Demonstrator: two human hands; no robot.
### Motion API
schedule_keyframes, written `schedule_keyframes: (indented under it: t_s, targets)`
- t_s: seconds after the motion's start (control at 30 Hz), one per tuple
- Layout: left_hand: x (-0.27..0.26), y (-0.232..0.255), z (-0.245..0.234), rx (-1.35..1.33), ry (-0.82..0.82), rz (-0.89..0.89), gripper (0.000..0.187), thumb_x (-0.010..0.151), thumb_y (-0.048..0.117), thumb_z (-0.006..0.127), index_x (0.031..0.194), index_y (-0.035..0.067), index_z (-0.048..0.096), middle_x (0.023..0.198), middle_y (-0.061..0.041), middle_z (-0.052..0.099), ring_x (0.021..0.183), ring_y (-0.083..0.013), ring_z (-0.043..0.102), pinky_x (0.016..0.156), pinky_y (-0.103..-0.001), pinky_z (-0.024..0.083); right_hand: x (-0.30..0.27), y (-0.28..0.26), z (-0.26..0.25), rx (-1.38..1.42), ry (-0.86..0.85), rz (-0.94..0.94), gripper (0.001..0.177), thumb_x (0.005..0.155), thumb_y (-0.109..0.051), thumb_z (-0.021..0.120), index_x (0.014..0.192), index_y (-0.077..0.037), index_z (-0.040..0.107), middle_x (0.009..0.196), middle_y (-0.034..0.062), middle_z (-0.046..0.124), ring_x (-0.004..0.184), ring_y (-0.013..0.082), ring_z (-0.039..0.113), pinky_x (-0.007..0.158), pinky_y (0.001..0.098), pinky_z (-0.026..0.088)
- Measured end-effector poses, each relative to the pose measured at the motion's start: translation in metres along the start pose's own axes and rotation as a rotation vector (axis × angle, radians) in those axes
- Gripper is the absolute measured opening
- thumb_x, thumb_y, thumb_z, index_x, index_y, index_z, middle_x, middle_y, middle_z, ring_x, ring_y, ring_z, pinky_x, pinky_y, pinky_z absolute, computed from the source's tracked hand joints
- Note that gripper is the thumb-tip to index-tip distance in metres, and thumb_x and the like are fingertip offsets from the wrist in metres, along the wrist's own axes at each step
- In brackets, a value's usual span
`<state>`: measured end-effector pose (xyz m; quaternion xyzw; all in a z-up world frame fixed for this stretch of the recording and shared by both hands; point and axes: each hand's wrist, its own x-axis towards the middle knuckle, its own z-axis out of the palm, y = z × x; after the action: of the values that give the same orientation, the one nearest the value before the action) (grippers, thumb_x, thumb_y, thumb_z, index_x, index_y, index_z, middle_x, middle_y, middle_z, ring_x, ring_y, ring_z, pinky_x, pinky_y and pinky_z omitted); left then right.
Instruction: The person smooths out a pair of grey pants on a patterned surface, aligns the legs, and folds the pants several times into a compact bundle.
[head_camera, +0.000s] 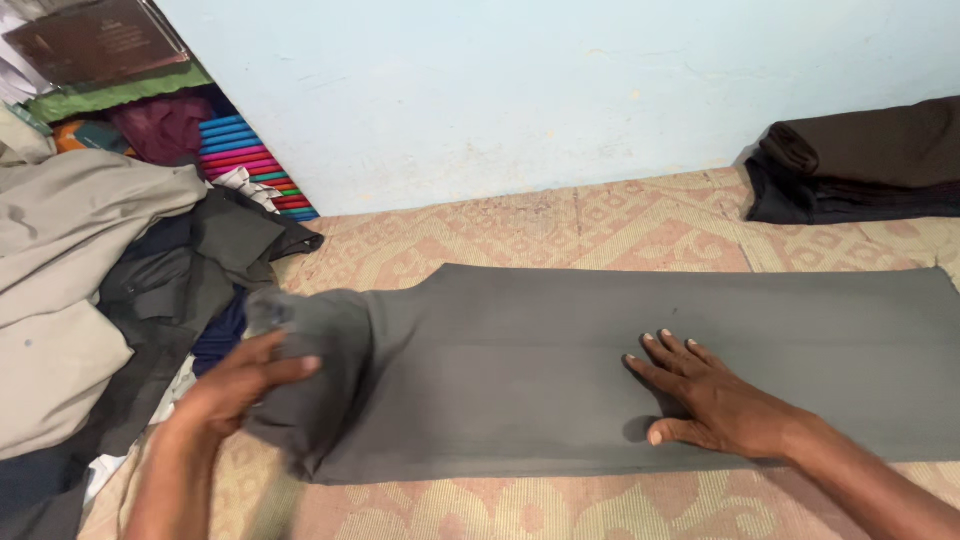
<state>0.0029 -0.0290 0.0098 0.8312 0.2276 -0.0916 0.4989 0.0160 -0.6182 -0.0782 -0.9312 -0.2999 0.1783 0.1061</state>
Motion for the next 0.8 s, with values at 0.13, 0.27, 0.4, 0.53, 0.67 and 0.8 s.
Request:
schedule_keyframes:
  t_s: [0.13,0.27,0.4,0.53,0.67,0.8]
  targets:
    - [-0.027,0.076,0.114,0.056,-0.207,0.162,0.097,0.068,0.036,0.082,0.150,0.000,0.045,0.149,-0.030,0.048,0.140,-0.0388,0.048,0.113,-0.047,0.040,-0.003,0.003,0.006,0.209,0.120,0.049,0.107,0.074,-0.082,0.046,0.158,-0.017,0.028,0.168,0.0119,0.019,0.159,0.0302,0.006,0.126,0.0506,0.014]
    - [-0.028,0.113,0.247,0.029,-0.313,0.467,0.065,0.081,0.037,0.083,0.133,0.009,0.057,0.119,-0.002,0.053,0.113,-0.0139,0.051,0.096,-0.037,0.045,0.002,0.008,0.010,0.849,0.223,0.146,0.110,0.071,-0.079,0.051,0.163,-0.021,0.037,0.161,0.0096,0.042,0.150,0.0288,0.036,0.121,0.0500,0.033]
    - [-0.043,0.118,0.390,-0.074,-0.523,0.716,0.034,0.097,0.027,0.072,0.103,-0.001,0.055,0.085,-0.008,0.055,0.073,-0.0158,0.053,0.061,-0.034,0.048,0.025,0.043,0.030,1.545,0.261,0.207,0.099,0.080,-0.077,0.044,0.152,-0.008,0.038,0.153,0.0196,0.048,0.144,0.0332,0.044,0.116,0.0574,0.041]
    - [-0.061,0.123,0.412,0.158,-0.674,0.773,0.036,0.098,0.033,0.072,0.106,-0.001,0.063,0.089,-0.012,0.066,0.074,-0.0146,0.064,0.062,-0.031,0.052,0.035,0.079,0.056,1.479,0.191,0.323,0.104,0.089,-0.082,0.042,0.132,0.012,0.053,0.122,0.0329,0.064,0.127,0.0371,0.061,0.108,0.0522,0.041]
    - [-0.056,0.122,0.349,0.015,-0.869,0.582,0.031,0.096,0.031,0.070,0.111,0.004,0.066,0.096,-0.007,0.071,0.081,-0.0170,0.074,0.070,-0.031,0.064,0.042,0.067,0.054,1.173,0.261,0.628,0.089,0.086,-0.055,0.079,0.127,0.017,0.046,0.101,0.0398,0.060,0.114,0.0460,0.066,0.095,0.0607,0.054]
    - [-0.024,0.091,0.276,0.271,0.009,0.848,0.009,0.095,0.013,0.063,0.099,0.008,0.069,0.096,-0.004,0.080,0.078,-0.0165,0.075,0.067,-0.034,0.060,0.033,0.055,0.035,1.297,0.338,0.639,0.072,0.075,-0.041,0.085,0.111,0.012,0.053,0.091,0.0289,0.064,0.087,0.0425,0.069,0.063,0.0544,0.061]
